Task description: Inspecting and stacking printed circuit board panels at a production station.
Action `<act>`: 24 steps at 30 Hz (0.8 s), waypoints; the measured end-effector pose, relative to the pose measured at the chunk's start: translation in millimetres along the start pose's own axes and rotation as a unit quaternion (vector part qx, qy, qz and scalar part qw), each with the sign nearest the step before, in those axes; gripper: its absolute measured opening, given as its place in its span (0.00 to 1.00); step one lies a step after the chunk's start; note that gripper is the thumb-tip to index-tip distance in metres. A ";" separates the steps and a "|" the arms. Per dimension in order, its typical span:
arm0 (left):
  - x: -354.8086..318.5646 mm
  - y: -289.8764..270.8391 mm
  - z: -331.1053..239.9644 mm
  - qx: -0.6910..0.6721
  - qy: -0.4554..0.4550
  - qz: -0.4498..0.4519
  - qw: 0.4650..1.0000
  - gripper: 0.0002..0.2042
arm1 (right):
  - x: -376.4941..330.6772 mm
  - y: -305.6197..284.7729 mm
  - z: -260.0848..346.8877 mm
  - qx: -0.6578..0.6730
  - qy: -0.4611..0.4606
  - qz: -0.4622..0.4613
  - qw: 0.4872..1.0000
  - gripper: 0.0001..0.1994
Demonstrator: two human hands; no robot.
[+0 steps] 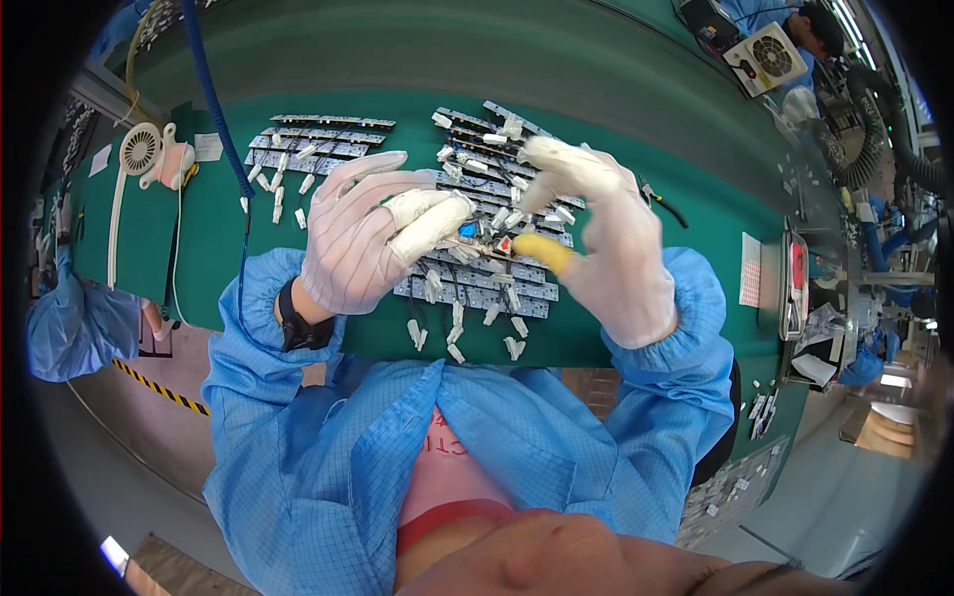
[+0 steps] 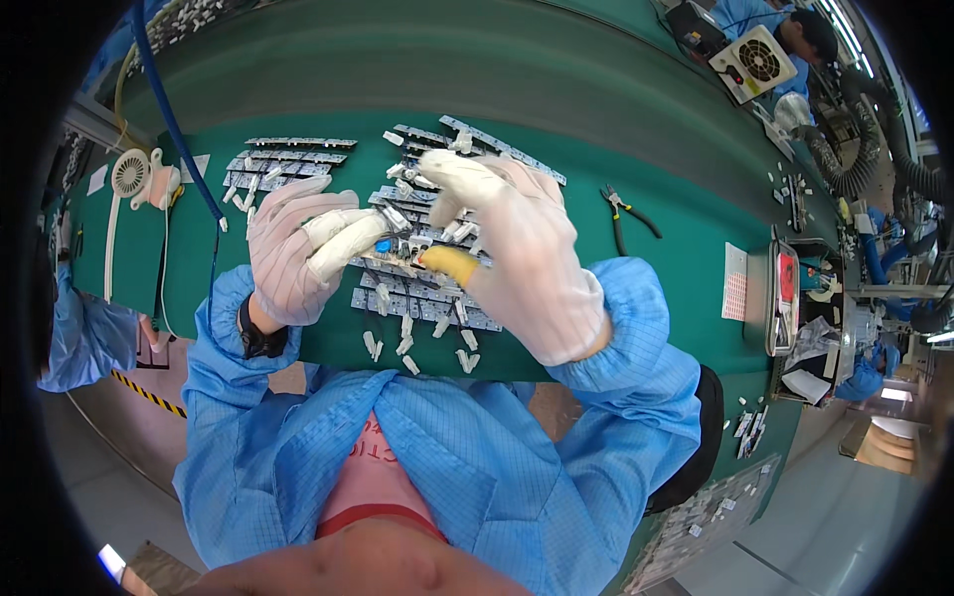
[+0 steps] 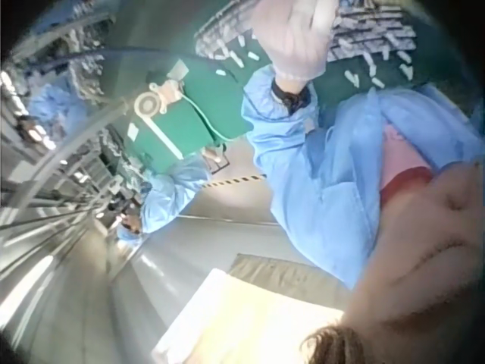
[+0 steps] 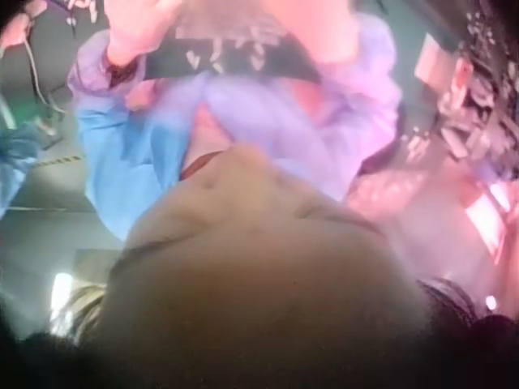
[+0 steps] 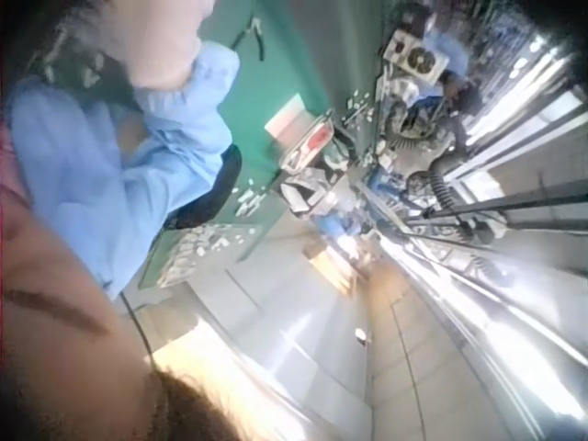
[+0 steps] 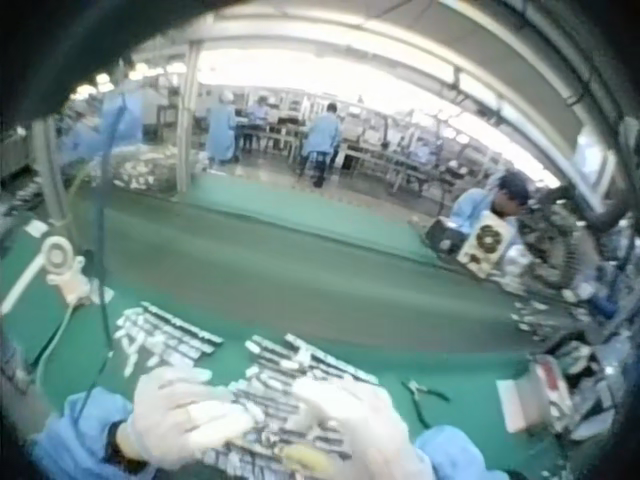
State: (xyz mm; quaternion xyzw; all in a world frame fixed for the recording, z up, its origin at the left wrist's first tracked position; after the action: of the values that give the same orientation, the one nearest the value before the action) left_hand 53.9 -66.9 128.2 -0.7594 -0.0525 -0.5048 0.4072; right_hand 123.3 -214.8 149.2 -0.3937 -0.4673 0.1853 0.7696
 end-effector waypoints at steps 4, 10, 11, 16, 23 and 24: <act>-5.9 -1.9 -5.4 0.037 0.021 0.022 0.999 0.13 | -8.9 -3.7 2.3 0.004 -0.004 -0.023 1.000 0.28; -3.2 -8.3 -12.3 0.062 0.021 0.002 0.998 0.13 | -17.2 7.5 18.3 -0.072 -0.041 -0.038 0.996 0.26; -4.4 -7.5 -11.4 0.068 0.021 0.016 0.997 0.13 | -17.7 7.2 21.0 -0.072 -0.041 -0.038 0.996 0.26; -5.5 -9.0 -14.1 0.084 0.022 0.014 0.996 0.12 | -24.2 8.0 27.9 -0.146 -0.106 -0.065 0.981 0.25; 2.9 -5.3 -17.3 0.059 0.027 0.029 0.997 0.13 | -29.1 -7.3 21.9 -0.181 -0.134 -0.136 0.965 0.27; 6.7 4.0 -17.0 0.015 0.018 0.041 0.999 0.13 | -33.8 -1.2 22.3 -0.189 -0.126 -0.109 0.968 0.22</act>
State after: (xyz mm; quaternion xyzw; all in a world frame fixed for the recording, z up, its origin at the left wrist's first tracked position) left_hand 46.8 -83.2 134.1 -0.7456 -0.0213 -0.5004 0.4396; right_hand 87.1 -228.0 136.4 -0.4524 -0.6270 0.0570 0.6317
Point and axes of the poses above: each hand's wrist, its own x-axis towards the middle knuckle, its own y-axis out of the palm, z = x × y, the point moved 7 cm from there along x, towards the middle knuckle, and after that the axes turned 13 degrees about -x, right-handed, at the moved point
